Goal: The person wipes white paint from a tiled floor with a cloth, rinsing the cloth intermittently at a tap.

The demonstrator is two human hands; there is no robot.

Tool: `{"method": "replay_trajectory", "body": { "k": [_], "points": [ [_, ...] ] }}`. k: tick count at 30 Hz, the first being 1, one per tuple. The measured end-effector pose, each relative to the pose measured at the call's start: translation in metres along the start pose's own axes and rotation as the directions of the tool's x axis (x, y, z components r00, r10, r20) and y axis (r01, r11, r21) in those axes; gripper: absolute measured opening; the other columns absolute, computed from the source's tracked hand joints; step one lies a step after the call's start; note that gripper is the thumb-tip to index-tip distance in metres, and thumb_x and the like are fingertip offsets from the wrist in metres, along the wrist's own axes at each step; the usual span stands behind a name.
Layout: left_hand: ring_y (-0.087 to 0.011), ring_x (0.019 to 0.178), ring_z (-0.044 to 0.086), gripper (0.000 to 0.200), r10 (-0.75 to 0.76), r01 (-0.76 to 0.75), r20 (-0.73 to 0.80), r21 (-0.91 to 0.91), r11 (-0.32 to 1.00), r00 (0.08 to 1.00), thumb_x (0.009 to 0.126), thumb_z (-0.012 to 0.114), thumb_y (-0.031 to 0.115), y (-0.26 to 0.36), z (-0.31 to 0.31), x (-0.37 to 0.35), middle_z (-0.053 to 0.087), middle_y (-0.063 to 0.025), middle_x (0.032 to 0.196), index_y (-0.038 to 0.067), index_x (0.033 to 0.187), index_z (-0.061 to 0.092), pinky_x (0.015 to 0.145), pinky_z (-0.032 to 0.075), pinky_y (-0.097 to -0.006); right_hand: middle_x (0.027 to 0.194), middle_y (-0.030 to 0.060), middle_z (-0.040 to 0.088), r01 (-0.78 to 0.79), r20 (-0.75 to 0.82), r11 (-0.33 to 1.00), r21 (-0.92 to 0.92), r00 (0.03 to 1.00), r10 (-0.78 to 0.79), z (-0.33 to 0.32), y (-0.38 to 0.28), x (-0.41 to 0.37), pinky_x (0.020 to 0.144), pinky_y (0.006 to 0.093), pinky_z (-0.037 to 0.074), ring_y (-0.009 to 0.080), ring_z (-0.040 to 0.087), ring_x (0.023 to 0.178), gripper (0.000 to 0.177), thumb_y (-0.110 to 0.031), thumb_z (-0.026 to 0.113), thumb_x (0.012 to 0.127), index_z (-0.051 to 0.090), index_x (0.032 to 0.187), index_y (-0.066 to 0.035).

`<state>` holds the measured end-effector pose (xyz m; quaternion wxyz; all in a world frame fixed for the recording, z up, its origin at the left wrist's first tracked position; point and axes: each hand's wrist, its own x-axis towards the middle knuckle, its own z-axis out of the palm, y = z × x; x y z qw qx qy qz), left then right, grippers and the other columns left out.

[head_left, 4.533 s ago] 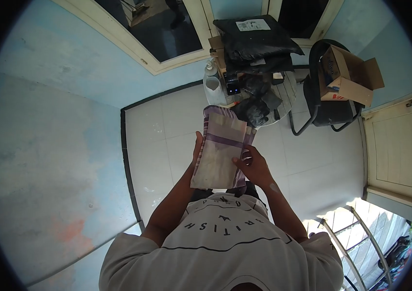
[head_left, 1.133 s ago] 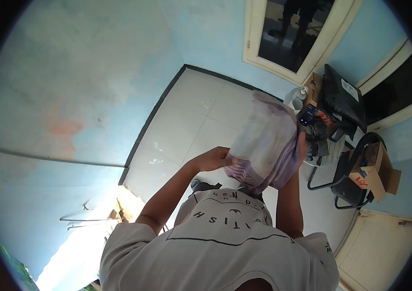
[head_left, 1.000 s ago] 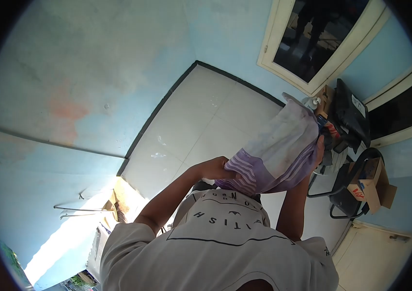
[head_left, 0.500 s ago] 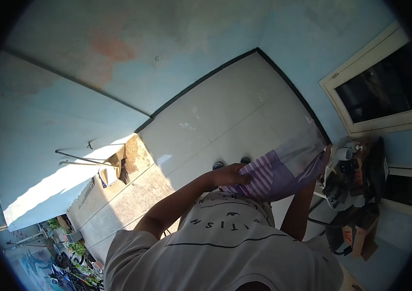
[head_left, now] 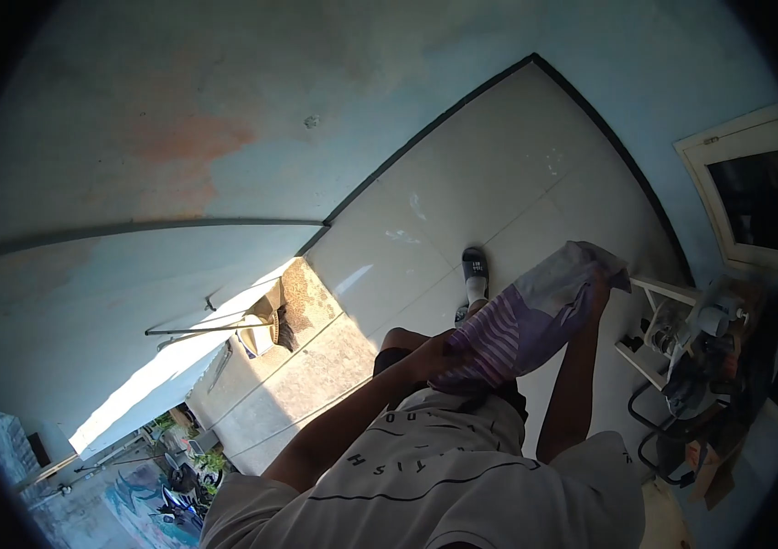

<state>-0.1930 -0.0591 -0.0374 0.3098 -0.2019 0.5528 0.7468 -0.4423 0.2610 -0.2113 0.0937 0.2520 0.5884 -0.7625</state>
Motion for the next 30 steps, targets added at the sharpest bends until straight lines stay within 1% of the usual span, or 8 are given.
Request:
{"method": "replay_trajectory", "body": {
  "k": [5,10,12,14,23,26,28,30],
  "points": [
    [-0.0145,0.105,0.062,0.057,-0.383,0.383,0.006,-0.058,0.922,0.924,0.095,0.068,0.031,-0.042,-0.064,0.014,0.066,-0.0089,0.121,0.000,0.139,0.051,0.094,0.050,-0.0305,0.101,0.0125,0.069,-0.080,-0.131,0.978,-0.193,0.990,0.055,0.022,0.112,0.018,0.082,0.0348,0.053,0.0235,0.066,0.089,0.029,-0.018,0.067,0.087,0.067,0.105,0.005],
    [-0.0149,0.104,0.061,0.053,-0.403,0.406,0.049,-0.163,0.899,0.914,0.095,0.069,0.028,-0.137,-0.130,0.011,0.066,-0.0082,0.117,0.002,0.138,0.052,0.092,0.050,-0.0311,0.100,0.0237,0.070,0.170,-0.039,0.432,-0.886,0.900,-0.434,0.061,0.227,-0.011,0.083,0.0427,0.053,0.0363,0.068,0.092,0.026,-0.011,0.059,0.086,0.063,0.101,0.009],
    [-0.0153,0.103,0.061,0.052,-0.422,0.430,0.081,-0.157,0.889,0.903,0.094,0.070,0.027,-0.184,-0.168,0.006,0.066,-0.0087,0.116,0.002,0.137,0.053,0.092,0.050,-0.0315,0.098,0.0259,0.068,0.088,-0.264,0.662,-0.744,0.872,-0.412,0.100,0.265,-0.038,0.085,0.0458,0.053,0.0423,0.066,0.093,0.022,-0.008,0.059,0.083,0.062,0.096,0.009],
    [-0.0163,0.102,0.061,0.047,-0.461,0.461,0.014,-0.025,0.887,0.887,0.093,0.072,0.025,-0.226,-0.211,0.017,0.066,-0.0101,0.113,0.002,0.131,0.055,0.091,0.050,-0.0317,0.084,0.0202,0.072,0.034,0.041,-0.024,-0.999,0.839,-0.542,0.072,0.376,-0.020,0.072,0.0450,0.054,0.0329,0.070,0.081,0.022,-0.015,0.059,0.085,0.073,0.075,-0.001],
    [-0.0249,0.109,0.065,0.064,-0.501,0.458,0.067,-0.525,0.718,0.863,0.097,0.065,0.011,-0.411,-0.359,0.051,0.062,-0.0193,0.121,0.004,0.147,0.026,0.094,0.053,-0.0342,0.107,0.0235,0.070,-0.293,-0.381,0.447,-0.845,0.917,-0.119,0.205,0.623,-0.017,0.089,0.0486,0.053,0.0416,0.066,0.105,0.031,-0.021,0.056,0.090,0.064,0.114,-0.003],
    [-0.0361,0.131,0.052,0.075,-0.349,0.350,-0.069,-0.001,0.937,0.935,0.101,0.060,0.020,-0.427,-0.383,0.044,0.054,-0.0266,0.136,0.004,0.155,0.011,0.106,0.046,-0.0443,0.113,0.0252,0.068,-0.226,-0.322,0.453,-0.863,0.935,-0.147,0.228,0.711,0.017,0.089,0.0509,0.053,0.0453,0.065,0.102,0.042,-0.015,0.054,0.088,0.060,0.127,-0.004],
    [-0.0407,0.129,0.053,0.069,-0.556,0.422,0.006,0.646,0.637,0.831,0.100,0.061,0.032,-0.391,-0.412,0.052,0.054,-0.0295,0.136,-0.002,0.150,0.028,0.108,0.043,-0.0459,0.130,0.0269,0.060,-0.090,-0.209,0.418,-0.904,0.945,-0.250,0.265,0.752,0.034,0.099,0.0494,0.049,0.0444,0.059,0.116,0.053,-0.013,0.054,0.086,0.050,0.138,-0.002],
    [-0.0412,0.127,0.054,0.068,-0.465,0.309,0.063,0.667,0.678,0.883,0.097,0.063,0.039,-0.397,-0.435,0.053,0.055,-0.0309,0.134,-0.006,0.144,0.040,0.108,0.043,-0.0447,0.147,0.0254,0.045,0.109,0.088,0.055,-0.992,0.951,-0.296,0.296,0.801,0.047,0.111,0.0472,0.039,0.0437,0.045,0.133,0.061,-0.008,0.053,0.083,0.044,0.143,0.000]
  ]
}}
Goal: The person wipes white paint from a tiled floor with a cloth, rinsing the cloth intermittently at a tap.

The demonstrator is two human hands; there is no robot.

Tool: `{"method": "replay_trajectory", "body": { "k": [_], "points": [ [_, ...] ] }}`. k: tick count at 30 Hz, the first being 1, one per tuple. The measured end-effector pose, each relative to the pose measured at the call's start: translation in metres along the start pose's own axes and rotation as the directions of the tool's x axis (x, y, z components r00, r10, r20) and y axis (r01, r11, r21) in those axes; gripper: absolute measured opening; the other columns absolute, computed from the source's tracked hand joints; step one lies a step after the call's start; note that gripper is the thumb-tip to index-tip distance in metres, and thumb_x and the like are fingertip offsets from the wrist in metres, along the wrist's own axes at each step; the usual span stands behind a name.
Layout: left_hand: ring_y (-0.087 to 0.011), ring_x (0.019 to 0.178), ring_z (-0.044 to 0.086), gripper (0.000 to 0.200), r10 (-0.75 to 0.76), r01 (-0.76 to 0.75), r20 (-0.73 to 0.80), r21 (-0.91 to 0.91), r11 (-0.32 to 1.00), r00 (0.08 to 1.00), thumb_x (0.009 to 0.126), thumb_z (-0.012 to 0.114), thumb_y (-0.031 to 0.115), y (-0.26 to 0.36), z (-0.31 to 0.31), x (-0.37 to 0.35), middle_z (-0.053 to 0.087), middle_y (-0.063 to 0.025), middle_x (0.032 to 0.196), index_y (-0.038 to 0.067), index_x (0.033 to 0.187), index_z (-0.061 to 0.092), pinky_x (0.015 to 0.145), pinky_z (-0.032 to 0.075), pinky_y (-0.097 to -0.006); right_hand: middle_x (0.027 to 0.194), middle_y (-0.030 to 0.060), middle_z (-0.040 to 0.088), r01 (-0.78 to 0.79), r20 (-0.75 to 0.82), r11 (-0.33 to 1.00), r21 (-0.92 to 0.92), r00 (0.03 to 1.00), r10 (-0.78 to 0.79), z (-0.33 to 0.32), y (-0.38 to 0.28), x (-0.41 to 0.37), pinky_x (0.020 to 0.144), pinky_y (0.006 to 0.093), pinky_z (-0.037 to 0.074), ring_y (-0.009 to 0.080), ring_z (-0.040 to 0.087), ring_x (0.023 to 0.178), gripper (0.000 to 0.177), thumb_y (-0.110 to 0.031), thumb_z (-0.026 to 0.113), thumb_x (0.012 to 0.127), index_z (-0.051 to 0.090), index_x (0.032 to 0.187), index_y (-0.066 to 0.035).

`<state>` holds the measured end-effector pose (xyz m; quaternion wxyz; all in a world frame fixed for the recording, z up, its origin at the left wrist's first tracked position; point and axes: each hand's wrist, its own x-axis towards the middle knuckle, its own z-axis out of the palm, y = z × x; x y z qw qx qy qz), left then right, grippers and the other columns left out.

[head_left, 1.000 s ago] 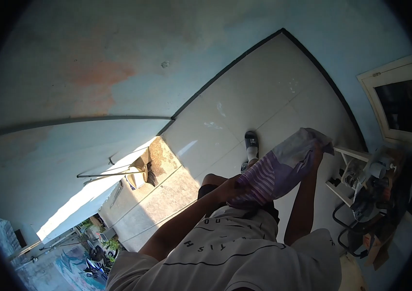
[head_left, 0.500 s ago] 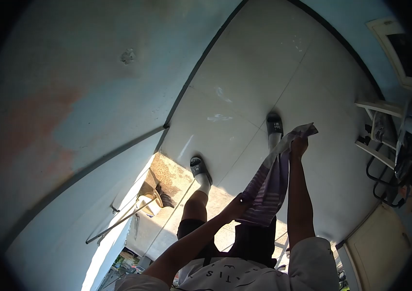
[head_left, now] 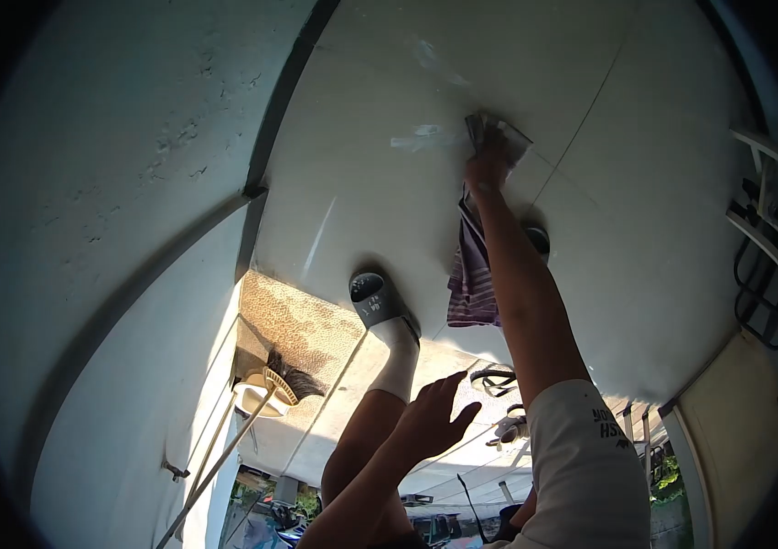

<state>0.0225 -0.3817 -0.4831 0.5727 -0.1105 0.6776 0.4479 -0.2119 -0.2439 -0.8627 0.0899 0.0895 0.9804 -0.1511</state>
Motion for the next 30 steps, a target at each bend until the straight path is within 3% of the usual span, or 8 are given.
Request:
{"method": "replay_trajectory", "body": {
  "k": [6,12,13,16,20,23,27,30],
  "points": [
    [-0.0379,0.123,0.058,0.062,0.040,-0.035,0.016,-0.272,0.962,0.999,0.097,0.066,0.032,-0.014,-0.035,-0.022,0.061,-0.0275,0.126,-0.004,0.141,0.043,0.105,0.045,-0.0438,0.148,0.0185,0.046,0.563,0.156,0.812,0.151,0.798,-0.582,0.002,-0.026,-0.035,0.117,0.0429,0.034,0.0341,0.042,0.139,0.059,0.002,0.050,0.081,0.049,0.140,0.000],
    [-0.0404,0.119,0.059,0.062,0.085,-0.112,-0.165,-0.163,0.980,0.983,0.099,0.060,0.039,-0.013,-0.053,-0.014,0.061,-0.0297,0.123,-0.003,0.141,0.043,0.101,0.047,-0.0446,0.143,0.0184,0.051,0.424,0.201,0.871,-0.250,0.902,-0.381,0.001,-0.046,-0.042,0.116,0.0433,0.036,0.0323,0.044,0.138,0.058,0.002,0.048,0.083,0.050,0.140,-0.006],
    [-0.0369,0.120,0.060,0.059,0.085,-0.107,-0.102,-0.232,0.967,0.991,0.098,0.062,0.034,-0.011,-0.055,-0.014,0.062,-0.0282,0.123,-0.003,0.141,0.044,0.100,0.048,-0.0429,0.144,0.0177,0.050,0.618,0.164,0.782,-0.085,0.783,-0.601,0.005,-0.039,-0.060,0.115,0.0473,0.036,0.0354,0.045,0.136,0.060,0.003,0.048,0.081,0.050,0.140,-0.006],
    [-0.0324,0.117,0.063,0.056,0.069,-0.071,-0.018,-0.359,0.931,0.997,0.098,0.065,0.028,-0.017,-0.054,-0.013,0.064,-0.0252,0.120,-0.003,0.139,0.046,0.098,0.049,-0.0405,0.147,0.0164,0.048,0.573,0.164,0.816,0.072,0.800,-0.577,-0.006,-0.007,-0.015,0.114,0.0506,0.035,0.0382,0.046,0.135,0.062,0.003,0.049,0.080,0.048,0.142,-0.005],
    [-0.0355,0.106,0.067,0.058,0.014,-0.037,-0.114,-0.204,0.978,0.993,0.097,0.066,0.033,-0.021,-0.052,-0.003,0.068,-0.0240,0.114,-0.002,0.138,0.047,0.092,0.052,-0.0395,0.150,0.0224,0.043,0.303,0.218,0.927,-0.221,0.942,-0.256,0.007,-0.035,-0.040,0.118,0.0542,0.027,0.0435,0.040,0.138,0.070,0.005,0.051,0.075,0.046,0.144,-0.003],
    [-0.0339,0.100,0.069,0.057,0.057,-0.068,-0.067,-0.179,0.982,0.996,0.096,0.067,0.032,-0.013,-0.057,-0.001,0.070,-0.0224,0.106,-0.003,0.137,0.048,0.089,0.052,-0.0394,0.155,0.0194,0.039,0.296,0.278,0.955,-0.009,0.918,-0.282,0.026,0.002,-0.136,0.120,0.0528,0.022,0.0416,0.033,0.145,0.075,0.006,0.051,0.077,0.043,0.150,-0.009],
    [-0.0298,0.095,0.071,0.057,0.117,-0.154,-0.120,-0.375,0.914,0.986,0.095,0.070,0.026,-0.012,-0.054,0.004,0.073,-0.0195,0.100,-0.003,0.138,0.048,0.084,0.053,-0.0378,0.150,0.0147,0.046,0.450,0.180,0.892,-0.039,0.881,-0.437,-0.008,-0.006,-0.061,0.119,0.0454,0.029,0.0362,0.038,0.142,0.064,0.002,0.051,0.083,0.048,0.145,-0.010],
    [-0.0298,0.100,0.070,0.056,0.008,-0.009,-0.003,-0.171,0.985,1.000,0.095,0.069,0.026,-0.009,-0.061,0.002,0.073,-0.0183,0.099,-0.002,0.138,0.047,0.088,0.052,-0.0376,0.149,0.0162,0.047,0.529,0.145,0.844,-0.083,0.845,-0.515,-0.013,-0.012,-0.008,0.118,0.0465,0.030,0.0371,0.039,0.140,0.063,0.003,0.052,0.081,0.050,0.143,-0.007]
  ]
}}
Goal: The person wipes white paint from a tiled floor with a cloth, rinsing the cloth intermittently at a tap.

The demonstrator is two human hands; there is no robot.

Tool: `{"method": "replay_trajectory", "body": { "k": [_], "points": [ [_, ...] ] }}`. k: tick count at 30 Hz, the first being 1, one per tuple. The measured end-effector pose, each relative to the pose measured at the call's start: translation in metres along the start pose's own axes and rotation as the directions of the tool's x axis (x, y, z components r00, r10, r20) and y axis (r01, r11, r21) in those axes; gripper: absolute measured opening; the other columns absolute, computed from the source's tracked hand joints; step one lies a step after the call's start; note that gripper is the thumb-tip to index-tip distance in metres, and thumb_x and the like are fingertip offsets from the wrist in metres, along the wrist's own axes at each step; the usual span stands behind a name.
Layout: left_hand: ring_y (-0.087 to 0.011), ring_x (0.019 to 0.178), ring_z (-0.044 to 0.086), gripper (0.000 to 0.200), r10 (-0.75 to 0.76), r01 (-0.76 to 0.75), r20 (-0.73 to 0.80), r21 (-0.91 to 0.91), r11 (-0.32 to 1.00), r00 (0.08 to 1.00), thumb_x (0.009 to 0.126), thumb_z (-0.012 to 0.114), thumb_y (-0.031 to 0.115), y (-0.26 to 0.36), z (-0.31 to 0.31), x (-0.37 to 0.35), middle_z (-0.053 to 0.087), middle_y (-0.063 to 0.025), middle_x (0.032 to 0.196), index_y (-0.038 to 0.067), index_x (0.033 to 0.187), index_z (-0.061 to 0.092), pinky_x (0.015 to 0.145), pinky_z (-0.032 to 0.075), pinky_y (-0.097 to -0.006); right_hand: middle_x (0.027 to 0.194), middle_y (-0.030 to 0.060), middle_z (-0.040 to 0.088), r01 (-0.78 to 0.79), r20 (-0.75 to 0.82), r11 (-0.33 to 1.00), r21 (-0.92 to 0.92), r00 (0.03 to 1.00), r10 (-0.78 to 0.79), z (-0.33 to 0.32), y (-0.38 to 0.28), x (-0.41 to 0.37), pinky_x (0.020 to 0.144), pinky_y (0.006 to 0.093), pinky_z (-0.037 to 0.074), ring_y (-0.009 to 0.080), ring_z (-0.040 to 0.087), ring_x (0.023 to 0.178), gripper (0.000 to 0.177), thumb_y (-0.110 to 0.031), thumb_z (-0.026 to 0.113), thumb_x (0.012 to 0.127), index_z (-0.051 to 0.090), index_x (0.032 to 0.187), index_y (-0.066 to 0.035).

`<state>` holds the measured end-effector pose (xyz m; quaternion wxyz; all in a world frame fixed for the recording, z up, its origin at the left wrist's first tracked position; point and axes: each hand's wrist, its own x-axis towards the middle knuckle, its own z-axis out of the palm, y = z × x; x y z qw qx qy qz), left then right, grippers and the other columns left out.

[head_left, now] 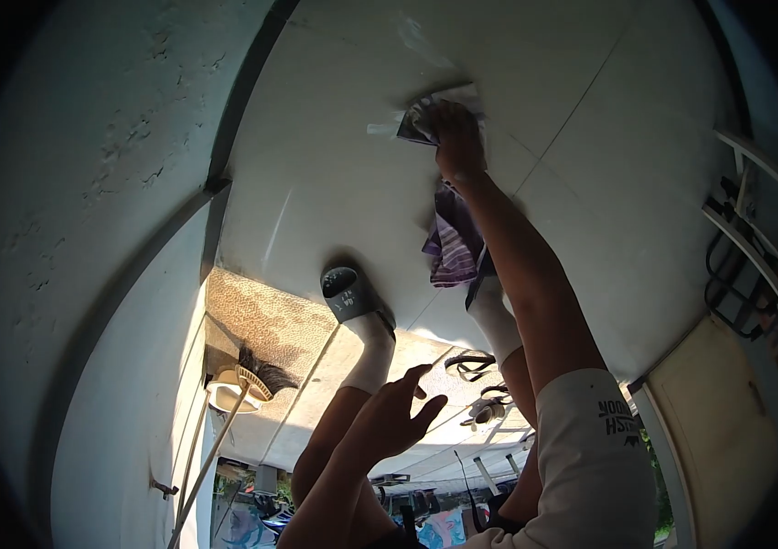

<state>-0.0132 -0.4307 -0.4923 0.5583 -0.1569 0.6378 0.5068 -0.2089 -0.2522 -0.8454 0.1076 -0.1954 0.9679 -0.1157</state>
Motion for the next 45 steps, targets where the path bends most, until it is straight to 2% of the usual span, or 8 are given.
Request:
{"method": "replay_trajectory", "body": {
  "k": [3,8,15,20,28,30,37,45],
  "points": [
    [-0.0299,0.099,0.070,0.056,-0.003,0.007,-0.035,0.100,0.995,0.999,0.095,0.069,0.026,0.013,-0.011,0.003,0.073,-0.0178,0.098,-0.002,0.139,0.047,0.088,0.052,-0.0381,0.150,0.0186,0.045,-0.117,-0.093,0.992,0.047,0.988,0.121,0.010,-0.015,-0.011,0.119,0.0509,0.025,0.0389,0.036,0.142,0.067,0.005,0.052,0.079,0.047,0.145,-0.006],
    [-0.0283,0.097,0.070,0.056,0.064,-0.067,-0.025,-0.206,0.976,0.998,0.095,0.069,0.026,0.007,-0.001,0.011,0.073,-0.0174,0.097,-0.002,0.138,0.047,0.090,0.051,-0.0389,0.151,0.0175,0.044,-0.109,0.038,0.993,0.045,0.994,0.107,0.027,-0.018,-0.043,0.118,0.0511,0.027,0.0393,0.038,0.141,0.072,0.004,0.056,0.076,0.047,0.146,-0.008],
    [-0.0262,0.095,0.070,0.057,0.005,-0.004,-0.067,0.019,1.000,0.998,0.094,0.070,0.032,0.015,-0.009,0.010,0.073,-0.0118,0.092,0.001,0.138,0.049,0.088,0.051,-0.0385,0.151,0.0154,0.045,-0.079,-0.074,0.997,-0.021,0.994,0.077,0.017,-0.002,-0.005,0.117,0.0501,0.030,0.0379,0.039,0.140,0.071,0.003,0.055,0.078,0.045,0.148,-0.010],
    [-0.0226,0.093,0.069,0.057,0.051,-0.057,-0.069,-0.089,0.994,0.996,0.095,0.069,0.032,0.013,-0.010,0.022,0.073,-0.0092,0.091,0.004,0.140,0.050,0.088,0.050,-0.0377,0.155,0.0134,0.041,-0.146,0.115,0.989,0.031,0.983,0.142,0.026,-0.015,-0.080,0.120,0.0503,0.024,0.0366,0.033,0.146,0.077,0.005,0.057,0.076,0.042,0.150,-0.011],
    [-0.0326,0.088,0.070,0.061,-0.116,0.116,0.002,-0.030,0.993,0.993,0.096,0.066,0.035,0.030,-0.029,0.017,0.073,-0.0175,0.091,-0.003,0.140,0.046,0.087,0.052,-0.0397,0.158,0.0063,0.038,-0.152,-0.028,0.985,-0.076,0.988,0.150,0.008,0.026,0.049,0.115,0.0579,0.027,0.0342,0.034,0.145,0.070,-0.004,0.054,0.082,0.042,0.151,-0.017],
    [-0.0300,0.093,0.069,0.056,-0.076,0.071,-0.067,-0.085,0.994,0.995,0.092,0.070,0.035,0.028,-0.027,0.016,0.073,-0.0097,0.097,0.007,0.138,0.052,0.089,0.052,-0.0406,0.159,0.0059,0.037,-0.172,-0.009,0.982,-0.084,0.985,0.171,0.007,0.020,0.040,0.116,0.0584,0.026,0.0334,0.033,0.147,0.070,-0.004,0.054,0.083,0.042,0.151,-0.016],
    [-0.0261,0.082,0.069,0.055,0.050,-0.057,-0.065,-0.109,0.992,0.997,0.094,0.070,0.030,0.027,-0.020,0.022,0.072,-0.0099,0.090,0.005,0.139,0.051,0.082,0.052,-0.0369,0.159,0.0072,0.038,-0.193,0.171,0.981,-0.020,0.966,0.194,0.023,-0.020,-0.087,0.114,0.0632,0.025,0.0354,0.030,0.148,0.071,-0.004,0.055,0.082,0.043,0.151,-0.015],
    [-0.0267,0.087,0.071,0.056,-0.080,0.081,0.024,-0.037,0.996,0.997,0.094,0.070,0.034,0.036,-0.028,0.023,0.073,-0.0091,0.090,0.006,0.139,0.051,0.082,0.053,-0.0381,0.156,0.0052,0.040,-0.169,-0.026,0.978,-0.120,0.986,0.167,0.006,0.013,0.070,0.107,0.0652,0.032,0.0335,0.035,0.143,0.066,-0.007,0.056,0.083,0.045,0.147,-0.017]
  ]
}}
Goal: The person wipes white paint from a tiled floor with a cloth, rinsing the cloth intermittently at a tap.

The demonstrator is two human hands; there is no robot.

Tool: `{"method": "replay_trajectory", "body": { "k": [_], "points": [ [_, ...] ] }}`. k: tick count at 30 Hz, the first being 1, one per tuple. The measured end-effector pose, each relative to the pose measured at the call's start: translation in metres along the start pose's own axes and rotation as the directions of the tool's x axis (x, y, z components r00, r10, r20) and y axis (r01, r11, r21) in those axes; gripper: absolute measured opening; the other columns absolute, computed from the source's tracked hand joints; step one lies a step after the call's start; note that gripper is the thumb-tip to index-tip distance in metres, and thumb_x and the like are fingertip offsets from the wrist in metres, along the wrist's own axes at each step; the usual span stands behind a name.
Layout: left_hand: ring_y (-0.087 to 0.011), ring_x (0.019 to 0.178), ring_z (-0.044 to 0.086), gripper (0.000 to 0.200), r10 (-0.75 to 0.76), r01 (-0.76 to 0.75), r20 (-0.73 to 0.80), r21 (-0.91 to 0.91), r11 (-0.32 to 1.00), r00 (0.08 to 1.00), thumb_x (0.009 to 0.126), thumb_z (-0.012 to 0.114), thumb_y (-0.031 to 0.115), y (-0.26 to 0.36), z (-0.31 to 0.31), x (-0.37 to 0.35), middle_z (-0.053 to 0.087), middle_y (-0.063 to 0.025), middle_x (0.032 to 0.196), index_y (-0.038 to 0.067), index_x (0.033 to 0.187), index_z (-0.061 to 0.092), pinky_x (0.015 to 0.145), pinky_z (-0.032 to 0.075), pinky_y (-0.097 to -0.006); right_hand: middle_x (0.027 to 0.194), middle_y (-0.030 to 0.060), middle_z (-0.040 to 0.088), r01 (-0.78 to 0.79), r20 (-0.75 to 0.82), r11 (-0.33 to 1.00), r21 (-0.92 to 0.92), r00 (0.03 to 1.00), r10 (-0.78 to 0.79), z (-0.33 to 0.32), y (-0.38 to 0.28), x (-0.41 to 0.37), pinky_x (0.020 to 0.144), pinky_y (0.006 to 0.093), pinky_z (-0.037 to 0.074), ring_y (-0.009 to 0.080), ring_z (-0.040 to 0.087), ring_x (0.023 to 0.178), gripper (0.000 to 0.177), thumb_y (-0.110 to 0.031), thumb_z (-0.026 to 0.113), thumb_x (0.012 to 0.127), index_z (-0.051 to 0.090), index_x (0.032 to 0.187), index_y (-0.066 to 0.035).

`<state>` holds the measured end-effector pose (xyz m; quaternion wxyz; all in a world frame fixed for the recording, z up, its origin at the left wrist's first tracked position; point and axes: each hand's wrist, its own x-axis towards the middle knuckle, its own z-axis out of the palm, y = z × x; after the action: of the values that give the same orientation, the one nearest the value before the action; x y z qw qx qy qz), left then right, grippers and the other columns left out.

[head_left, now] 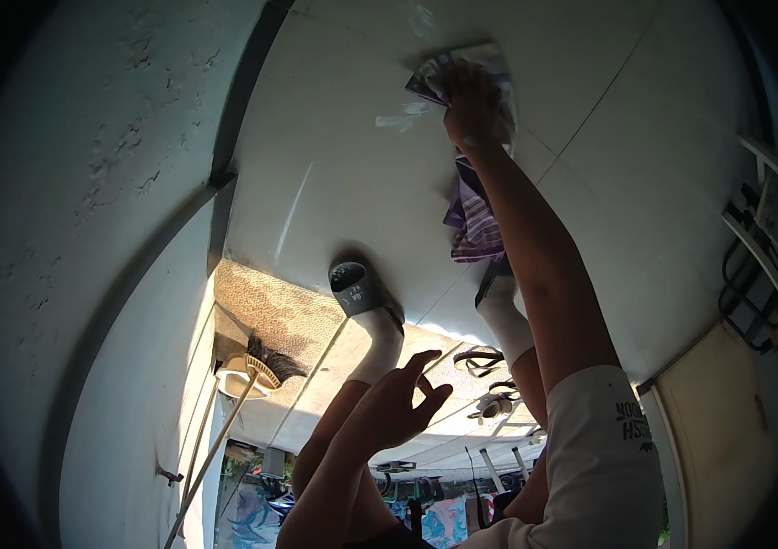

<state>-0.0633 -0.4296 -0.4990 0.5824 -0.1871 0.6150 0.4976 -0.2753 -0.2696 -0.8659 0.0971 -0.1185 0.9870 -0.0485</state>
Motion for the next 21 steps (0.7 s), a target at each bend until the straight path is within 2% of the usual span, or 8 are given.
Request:
{"method": "replay_trajectory", "body": {
  "k": [3,4,7,8,12,18,20,21],
  "points": [
    [-0.0274,0.093,0.070,0.056,0.101,-0.101,-0.129,0.006,0.995,0.986,0.094,0.069,0.036,-0.012,0.004,0.003,0.073,-0.0088,0.094,0.007,0.139,0.051,0.085,0.052,-0.0402,0.157,0.0041,0.039,0.036,-0.002,0.999,-0.007,0.999,-0.036,0.001,0.007,-0.023,0.109,0.0638,0.032,0.0328,0.034,0.145,0.068,-0.008,0.057,0.083,0.044,0.149,-0.018],
    [-0.0278,0.095,0.070,0.056,0.049,-0.051,-0.088,-0.024,0.998,0.995,0.094,0.068,0.035,-0.004,0.000,0.002,0.073,-0.0093,0.097,0.007,0.139,0.051,0.086,0.052,-0.0412,0.158,0.0036,0.038,0.037,0.013,0.999,-0.021,0.999,-0.037,0.004,0.007,-0.042,0.110,0.0632,0.031,0.0327,0.033,0.146,0.070,-0.008,0.057,0.082,0.043,0.150,-0.018],
    [-0.0264,0.092,0.070,0.055,0.082,-0.084,-0.056,-0.030,0.996,0.995,0.094,0.069,0.032,0.004,0.000,0.001,0.073,-0.0099,0.093,0.006,0.139,0.051,0.085,0.052,-0.0396,0.160,0.0058,0.035,0.013,0.247,1.000,-0.003,0.969,-0.012,0.001,-0.007,-0.143,0.113,0.0621,0.029,0.0342,0.028,0.149,0.072,-0.008,0.058,0.083,0.040,0.152,-0.016],
    [-0.0264,0.092,0.070,0.055,0.088,-0.090,-0.055,-0.033,0.995,0.995,0.094,0.069,0.032,0.003,0.004,0.002,0.073,-0.0099,0.093,0.006,0.139,0.051,0.085,0.052,-0.0396,0.160,0.0079,0.034,0.019,0.252,0.999,0.043,0.967,-0.029,0.002,-0.007,-0.165,0.113,0.0625,0.028,0.0360,0.026,0.149,0.073,-0.011,0.062,0.082,0.040,0.152,-0.015],
    [-0.0228,0.087,0.070,0.054,0.054,-0.054,-0.004,-0.069,0.996,0.999,0.094,0.070,0.027,-0.016,0.020,0.004,0.072,-0.0115,0.088,0.005,0.139,0.050,0.083,0.052,-0.0369,0.161,0.0093,0.032,-0.003,0.260,0.994,0.109,0.965,-0.025,0.003,-0.005,-0.156,0.113,0.0648,0.024,0.0388,0.025,0.149,0.082,-0.019,0.072,0.077,0.039,0.152,-0.015],
    [-0.0228,0.088,0.070,0.053,0.026,-0.025,0.007,-0.016,1.000,1.000,0.094,0.070,0.025,-0.005,0.008,0.002,0.073,-0.0103,0.088,0.007,0.139,0.050,0.084,0.051,-0.0355,0.163,0.0096,0.028,-0.074,0.214,0.995,0.062,0.975,0.059,-0.021,-0.001,-0.041,0.114,0.0658,0.021,0.0402,0.022,0.150,0.082,-0.036,0.069,0.082,0.034,0.154,-0.017],
    [-0.0237,0.090,0.070,0.051,0.066,-0.065,-0.026,0.028,0.997,0.997,0.095,0.068,0.023,-0.004,0.005,0.000,0.073,-0.0085,0.091,0.010,0.140,0.050,0.084,0.051,-0.0351,0.161,0.0119,0.032,0.024,0.215,0.991,0.130,0.975,-0.052,-0.038,0.014,-0.030,0.117,0.0569,0.025,0.0381,0.026,0.149,0.075,-0.046,0.062,0.088,0.040,0.151,-0.014],
    [-0.0237,0.090,0.070,0.051,0.072,-0.071,-0.031,0.023,0.997,0.997,0.095,0.068,0.023,-0.006,0.009,0.000,0.073,-0.0085,0.091,0.010,0.140,0.050,0.084,0.051,-0.0351,0.161,0.0119,0.032,0.032,0.211,0.991,0.127,0.976,-0.059,-0.034,0.026,-0.022,0.117,0.0569,0.025,0.0381,0.026,0.149,0.075,-0.046,0.062,0.088,0.040,0.151,-0.014]
  ]
}}
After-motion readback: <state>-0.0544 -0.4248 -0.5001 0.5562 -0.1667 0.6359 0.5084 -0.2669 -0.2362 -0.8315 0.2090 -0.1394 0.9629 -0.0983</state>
